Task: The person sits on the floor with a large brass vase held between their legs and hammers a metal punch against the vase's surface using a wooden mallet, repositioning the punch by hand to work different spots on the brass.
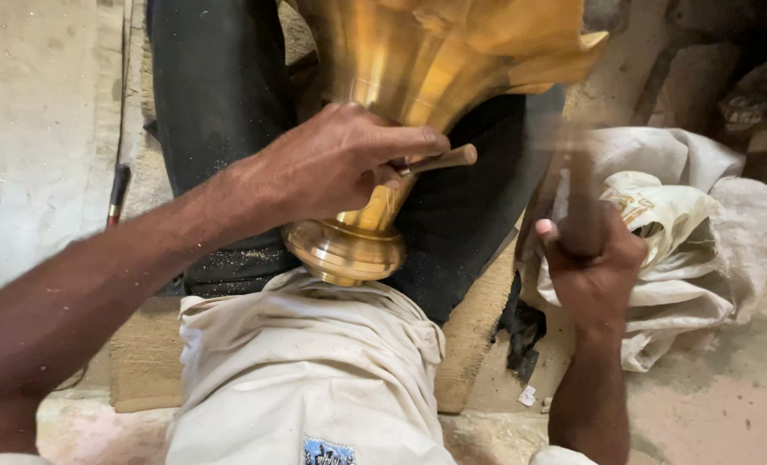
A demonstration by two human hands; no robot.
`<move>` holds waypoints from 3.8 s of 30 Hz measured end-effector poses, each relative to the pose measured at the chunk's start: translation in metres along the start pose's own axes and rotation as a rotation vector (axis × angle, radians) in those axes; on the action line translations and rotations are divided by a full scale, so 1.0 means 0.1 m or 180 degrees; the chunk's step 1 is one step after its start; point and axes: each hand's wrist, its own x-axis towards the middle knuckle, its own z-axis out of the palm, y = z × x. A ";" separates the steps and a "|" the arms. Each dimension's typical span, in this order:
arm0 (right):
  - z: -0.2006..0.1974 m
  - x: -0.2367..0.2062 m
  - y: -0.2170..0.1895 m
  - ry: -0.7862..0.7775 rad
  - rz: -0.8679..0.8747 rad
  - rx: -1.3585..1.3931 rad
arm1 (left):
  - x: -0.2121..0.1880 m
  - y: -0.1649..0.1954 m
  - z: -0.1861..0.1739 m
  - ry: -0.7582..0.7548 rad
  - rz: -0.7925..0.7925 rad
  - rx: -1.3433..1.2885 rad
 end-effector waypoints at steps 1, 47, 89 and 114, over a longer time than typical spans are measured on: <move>0.00 0.02 -0.03 -0.0020 0.0206 0.0184 | -0.01 -0.01 0.01 0.0056 0.0055 0.0033; -0.38 0.88 -0.77 -0.0445 -0.1553 -0.1768 | -0.20 -0.13 0.23 0.1570 -0.0204 -0.0513; -0.28 0.86 -0.60 -0.0011 -0.1242 -0.0613 | -0.21 -0.07 0.11 0.1595 -0.0227 -0.0728; -0.52 0.80 -0.69 -0.0126 -0.1365 -0.1614 | -0.10 -0.13 0.12 0.1169 -0.0083 -0.0337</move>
